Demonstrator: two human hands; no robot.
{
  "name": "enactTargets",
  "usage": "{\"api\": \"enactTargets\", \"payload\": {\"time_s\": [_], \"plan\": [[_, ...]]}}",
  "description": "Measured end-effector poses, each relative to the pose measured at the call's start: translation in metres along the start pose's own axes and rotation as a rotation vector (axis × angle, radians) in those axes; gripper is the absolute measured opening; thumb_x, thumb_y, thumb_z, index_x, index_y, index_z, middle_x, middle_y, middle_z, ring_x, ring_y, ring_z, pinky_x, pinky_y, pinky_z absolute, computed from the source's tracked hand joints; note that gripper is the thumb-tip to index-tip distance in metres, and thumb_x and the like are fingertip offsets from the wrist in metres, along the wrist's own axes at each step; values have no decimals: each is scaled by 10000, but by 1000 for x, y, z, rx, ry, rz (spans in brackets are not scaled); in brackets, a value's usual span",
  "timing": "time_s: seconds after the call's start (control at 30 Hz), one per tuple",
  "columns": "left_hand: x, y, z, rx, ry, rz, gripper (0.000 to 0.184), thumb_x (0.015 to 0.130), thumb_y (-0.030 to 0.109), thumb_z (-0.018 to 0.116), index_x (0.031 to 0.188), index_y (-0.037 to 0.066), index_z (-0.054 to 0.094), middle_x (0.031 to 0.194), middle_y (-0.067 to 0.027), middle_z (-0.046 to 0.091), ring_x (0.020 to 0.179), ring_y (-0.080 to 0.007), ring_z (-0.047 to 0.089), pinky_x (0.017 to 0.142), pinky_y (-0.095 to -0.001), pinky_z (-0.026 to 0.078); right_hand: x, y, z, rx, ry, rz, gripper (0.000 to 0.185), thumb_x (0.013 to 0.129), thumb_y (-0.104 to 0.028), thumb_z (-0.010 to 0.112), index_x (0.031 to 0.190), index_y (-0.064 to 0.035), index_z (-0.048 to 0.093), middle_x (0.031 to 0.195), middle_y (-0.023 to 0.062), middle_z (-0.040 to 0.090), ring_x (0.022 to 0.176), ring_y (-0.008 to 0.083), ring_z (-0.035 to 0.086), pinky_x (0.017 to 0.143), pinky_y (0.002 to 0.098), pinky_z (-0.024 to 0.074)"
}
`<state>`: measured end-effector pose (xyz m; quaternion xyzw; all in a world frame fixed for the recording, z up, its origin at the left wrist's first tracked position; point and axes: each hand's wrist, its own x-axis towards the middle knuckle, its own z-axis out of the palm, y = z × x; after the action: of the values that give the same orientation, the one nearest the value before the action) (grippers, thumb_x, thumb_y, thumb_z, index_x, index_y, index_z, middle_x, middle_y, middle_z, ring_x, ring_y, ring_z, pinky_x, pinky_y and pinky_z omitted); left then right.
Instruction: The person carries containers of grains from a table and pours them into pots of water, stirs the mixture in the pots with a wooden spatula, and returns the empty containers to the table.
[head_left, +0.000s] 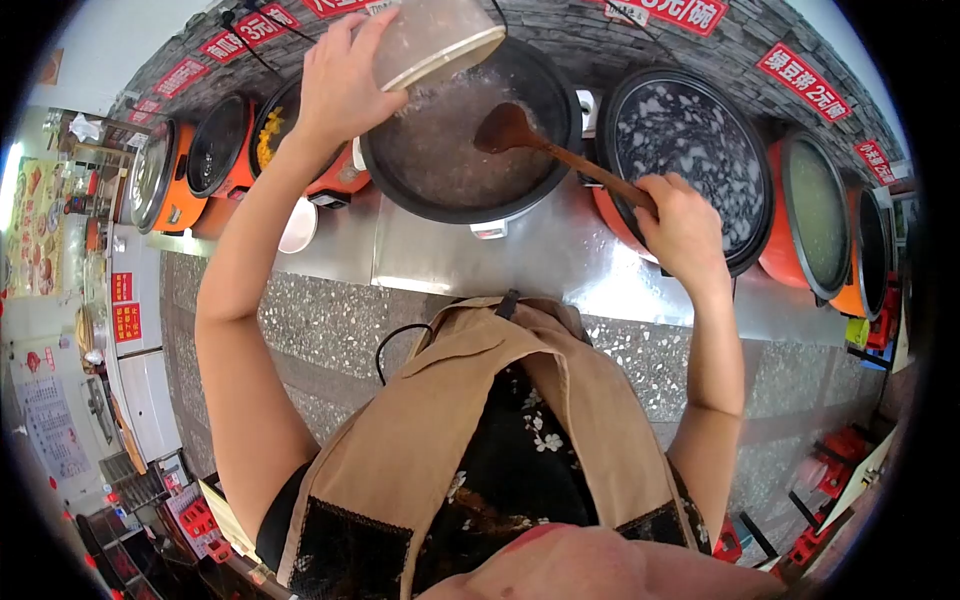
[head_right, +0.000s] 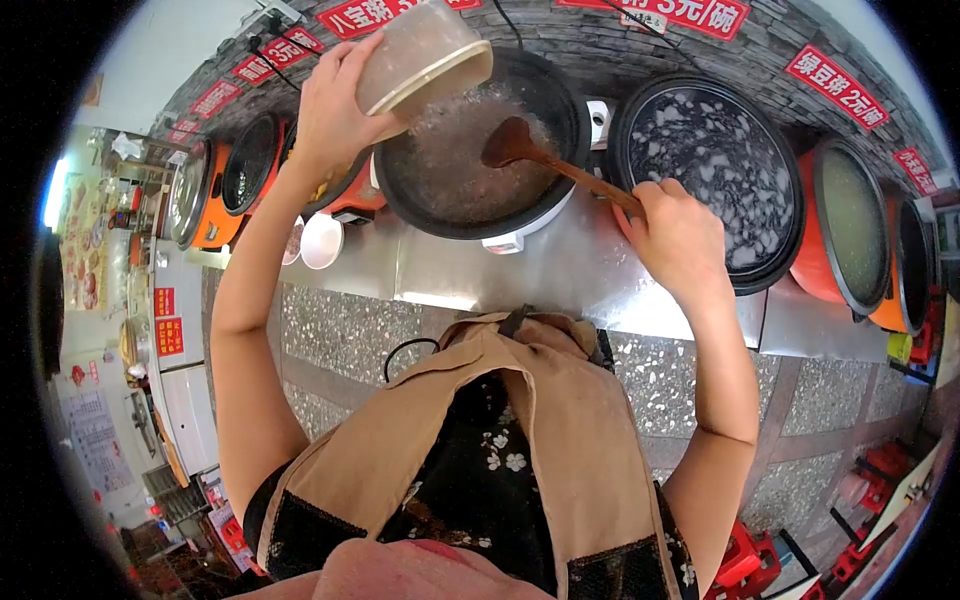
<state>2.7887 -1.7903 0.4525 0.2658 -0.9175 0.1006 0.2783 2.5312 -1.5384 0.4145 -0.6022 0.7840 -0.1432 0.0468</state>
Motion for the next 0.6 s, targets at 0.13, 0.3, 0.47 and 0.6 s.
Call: {"api": "enactTargets", "payload": {"time_s": [0.13, 0.3, 0.47, 0.6], "plan": [[1, 0, -14, -31, 41, 2, 772, 567, 142, 672, 1302, 161, 435, 1163, -147, 488, 1066, -325, 489, 908, -404, 407, -10, 13, 2, 39, 51, 31, 160, 757, -134, 600, 899, -61, 621, 845, 144, 597, 794, 345, 602, 687, 434, 479], [-1, 4, -16, -61, 12, -51, 761, 574, 142, 662, 1299, 161, 432, 1169, -163, 487, 1079, -335, 482, 921, -404, 405, -24, 32, -2, 176, 96, 141, 210, 750, -106, 602, 949, -44, 625, 874, 158, 611, 805, 338, 606, 714, 394, 472], [-14, -1, -6, -150, 7, -128, 768, 580, 160, 668, 1306, 129, 421, 1177, -169, 485, 1089, -332, 476, 935, -403, 400, -39, 59, 3, 419, 164, 286, 239, 774, -64, 627, 998, 20, 608, 853, 143, 648, 730, 196, 617, 677, 311, 472], [-28, -16, 4, -151, -25, -200, 774, 586, 175, 670, 1313, 113, 411, 1182, -181, 481, 1099, -330, 474, 947, -397, 394, -47, 82, 18, 558, 237, 350, 235, 808, -59, 617, 1028, 21, 603, 832, 69, 645, 716, 101, 561, 650, 252, 452]]}}
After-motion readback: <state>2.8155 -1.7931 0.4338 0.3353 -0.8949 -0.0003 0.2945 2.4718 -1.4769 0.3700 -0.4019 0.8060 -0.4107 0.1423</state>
